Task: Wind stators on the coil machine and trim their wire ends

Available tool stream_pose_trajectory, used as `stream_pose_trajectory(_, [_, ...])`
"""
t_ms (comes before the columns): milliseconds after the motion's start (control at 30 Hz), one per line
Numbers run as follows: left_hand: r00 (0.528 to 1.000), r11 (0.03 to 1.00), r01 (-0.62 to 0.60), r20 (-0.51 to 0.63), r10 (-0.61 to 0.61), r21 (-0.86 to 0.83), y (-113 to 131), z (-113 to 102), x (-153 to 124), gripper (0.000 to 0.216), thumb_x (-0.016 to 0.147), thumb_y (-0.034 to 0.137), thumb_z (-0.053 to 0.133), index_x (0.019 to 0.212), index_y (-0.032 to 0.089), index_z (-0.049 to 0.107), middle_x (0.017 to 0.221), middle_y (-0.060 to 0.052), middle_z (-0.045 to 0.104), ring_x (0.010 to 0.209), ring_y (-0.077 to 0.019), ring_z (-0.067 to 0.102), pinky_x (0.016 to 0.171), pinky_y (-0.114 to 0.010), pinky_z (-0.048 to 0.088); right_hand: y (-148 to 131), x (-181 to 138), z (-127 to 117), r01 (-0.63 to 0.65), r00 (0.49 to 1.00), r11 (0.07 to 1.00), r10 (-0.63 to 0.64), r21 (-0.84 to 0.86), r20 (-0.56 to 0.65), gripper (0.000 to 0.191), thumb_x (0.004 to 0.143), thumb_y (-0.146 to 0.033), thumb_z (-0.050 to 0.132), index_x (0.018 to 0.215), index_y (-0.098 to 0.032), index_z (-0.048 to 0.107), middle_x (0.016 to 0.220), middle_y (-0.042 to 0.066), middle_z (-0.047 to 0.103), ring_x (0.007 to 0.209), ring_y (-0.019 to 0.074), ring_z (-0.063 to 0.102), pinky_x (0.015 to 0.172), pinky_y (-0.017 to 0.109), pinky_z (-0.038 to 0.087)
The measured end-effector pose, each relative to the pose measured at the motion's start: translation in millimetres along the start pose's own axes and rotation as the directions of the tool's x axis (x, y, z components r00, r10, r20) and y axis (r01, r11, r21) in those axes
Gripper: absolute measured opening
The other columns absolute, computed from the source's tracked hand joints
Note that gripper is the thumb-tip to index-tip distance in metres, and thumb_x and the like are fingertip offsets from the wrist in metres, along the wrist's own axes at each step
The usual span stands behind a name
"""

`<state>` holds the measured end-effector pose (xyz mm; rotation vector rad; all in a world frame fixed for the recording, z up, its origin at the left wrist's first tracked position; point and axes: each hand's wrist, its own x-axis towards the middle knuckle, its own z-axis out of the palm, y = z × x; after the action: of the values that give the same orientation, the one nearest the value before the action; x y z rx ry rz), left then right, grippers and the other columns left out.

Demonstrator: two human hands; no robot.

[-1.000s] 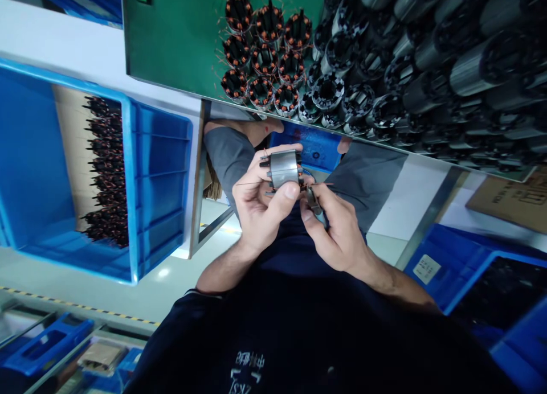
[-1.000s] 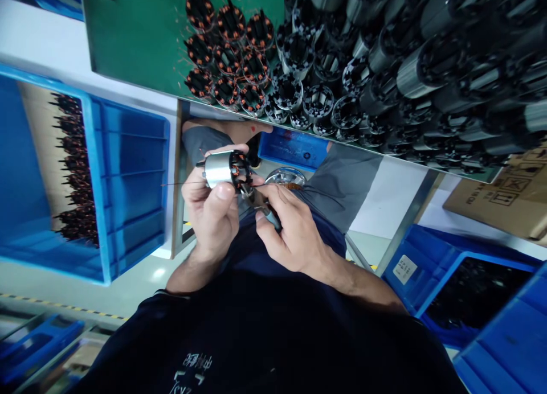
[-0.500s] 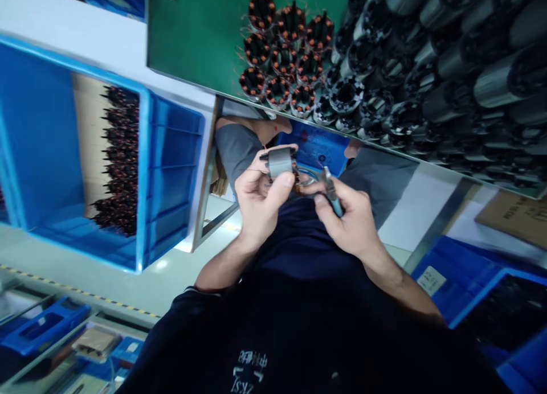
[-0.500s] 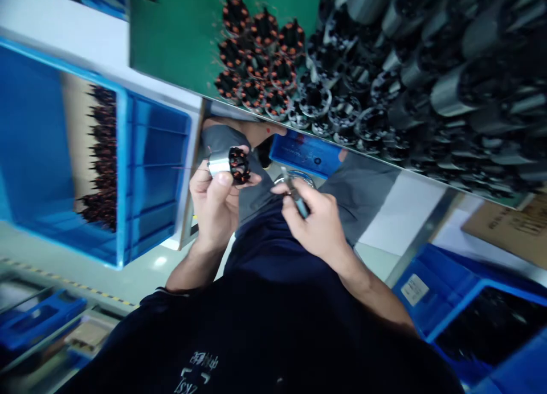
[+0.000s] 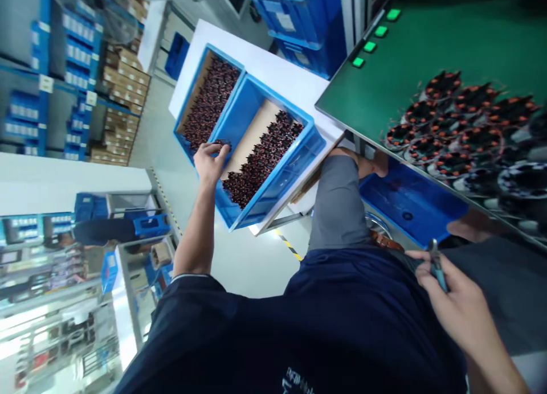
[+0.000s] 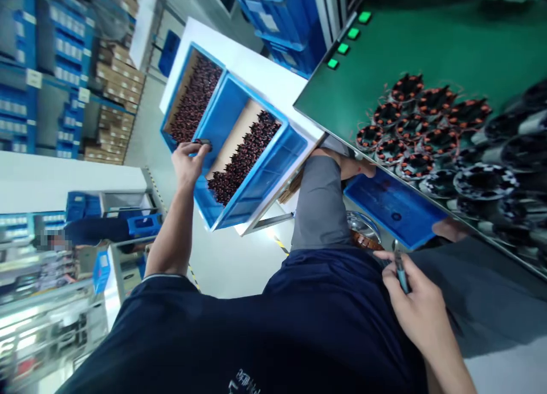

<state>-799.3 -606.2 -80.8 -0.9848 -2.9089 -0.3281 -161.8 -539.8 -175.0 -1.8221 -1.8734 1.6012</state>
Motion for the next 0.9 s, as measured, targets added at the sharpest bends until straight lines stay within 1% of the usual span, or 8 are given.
stream_pose_trajectory(233, [0.920,0.962,0.103,0.343,-0.189,0.255,-38,45,14,0.042,0.106,0.058,0.081,0.114,0.016,0.086,0.133,-0.014,0.087,0.127,-0.0316,0.080,0.120,-0.053,0.060,-23,8,12,0.164,0.978,0.986,-0.162,-0.010,0.128,0.054,0.099,-0.064,0.066,0.131,-0.027,0.089,0.117,0.009,0.091,0.087,0.0243,0.080,0.080,0.036,0.063])
stream_pose_trajectory(400, [0.888,0.942,0.067,0.411,-0.206,0.328,-35,35,3,0.058,0.113,0.072,0.067,0.105,0.017,0.081,0.118,-0.013,0.086,0.123,-0.0297,0.080,0.121,-0.055,0.058,-7,9,-1,0.132,0.991,0.991,-0.132,-0.022,0.031,0.055,0.097,-0.066,0.067,0.130,-0.028,0.090,0.116,0.009,0.090,0.092,0.0288,0.082,0.075,0.038,0.061])
stream_pose_trajectory(533, [0.923,0.973,-0.077,0.385,-0.014,0.219,-8,6,0,0.059,0.114,0.065,0.056,0.097,0.015,0.082,0.125,-0.025,0.085,0.129,-0.0413,0.078,0.121,-0.057,0.057,1,5,-3,0.114,0.993,0.992,-0.114,0.045,-0.003,0.048,0.097,-0.059,0.069,0.123,-0.025,0.090,0.111,0.008,0.089,0.089,0.0250,0.079,0.079,0.034,0.061])
stream_pose_trajectory(633, [0.938,0.967,-0.255,0.246,0.245,0.009,39,3,-6,0.057,0.110,0.068,0.062,0.130,0.020,0.085,0.158,-0.021,0.077,0.150,-0.0421,0.069,0.135,-0.056,0.048,-14,0,1,0.132,0.990,0.987,-0.135,0.096,0.028,0.042,0.098,-0.056,0.067,0.113,-0.022,0.087,0.102,0.007,0.086,0.085,0.0224,0.077,0.084,0.033,0.062])
stream_pose_trajectory(700, [0.855,0.847,-0.473,0.107,0.508,-0.243,86,20,-16,0.058,0.102,0.071,0.078,0.142,0.028,0.084,0.158,-0.015,0.077,0.149,-0.0388,0.070,0.136,-0.055,0.051,-29,-3,5,0.158,0.984,0.980,-0.165,0.118,0.058,0.040,0.099,-0.052,0.065,0.112,-0.020,0.085,0.100,0.007,0.085,0.083,0.0210,0.076,0.086,0.033,0.062])
stream_pose_trajectory(767, [0.661,0.592,-0.679,-0.011,0.751,-0.434,145,47,-35,0.065,0.098,0.069,0.088,0.152,0.033,0.080,0.160,-0.013,0.075,0.149,-0.0362,0.070,0.134,-0.055,0.055,-45,-8,9,0.189,0.973,0.974,-0.203,0.124,0.109,0.037,0.100,-0.047,0.064,0.116,-0.019,0.084,0.096,0.005,0.083,0.081,0.0194,0.074,0.088,0.033,0.061])
stream_pose_trajectory(833, [0.467,0.397,-0.788,-0.037,0.883,-0.470,206,77,-58,0.065,0.107,0.069,0.079,0.161,0.033,0.073,0.174,-0.013,0.064,0.157,-0.0330,0.066,0.132,-0.055,0.058,-59,-15,11,0.215,0.959,0.969,-0.233,0.122,0.160,0.037,0.102,-0.040,0.062,0.122,-0.019,0.084,0.089,0.002,0.077,0.076,0.0172,0.070,0.086,0.031,0.059])
stream_pose_trajectory(900, [0.359,0.328,-0.841,0.011,0.933,-0.431,258,104,-79,0.061,0.116,0.068,0.064,0.163,0.030,0.070,0.184,-0.016,0.055,0.161,-0.0369,0.062,0.130,-0.060,0.059,-70,-24,10,0.234,0.947,0.963,-0.257,0.137,0.191,0.037,0.104,-0.035,0.061,0.129,-0.019,0.083,0.082,-0.002,0.070,0.071,0.0154,0.064,0.083,0.030,0.056])
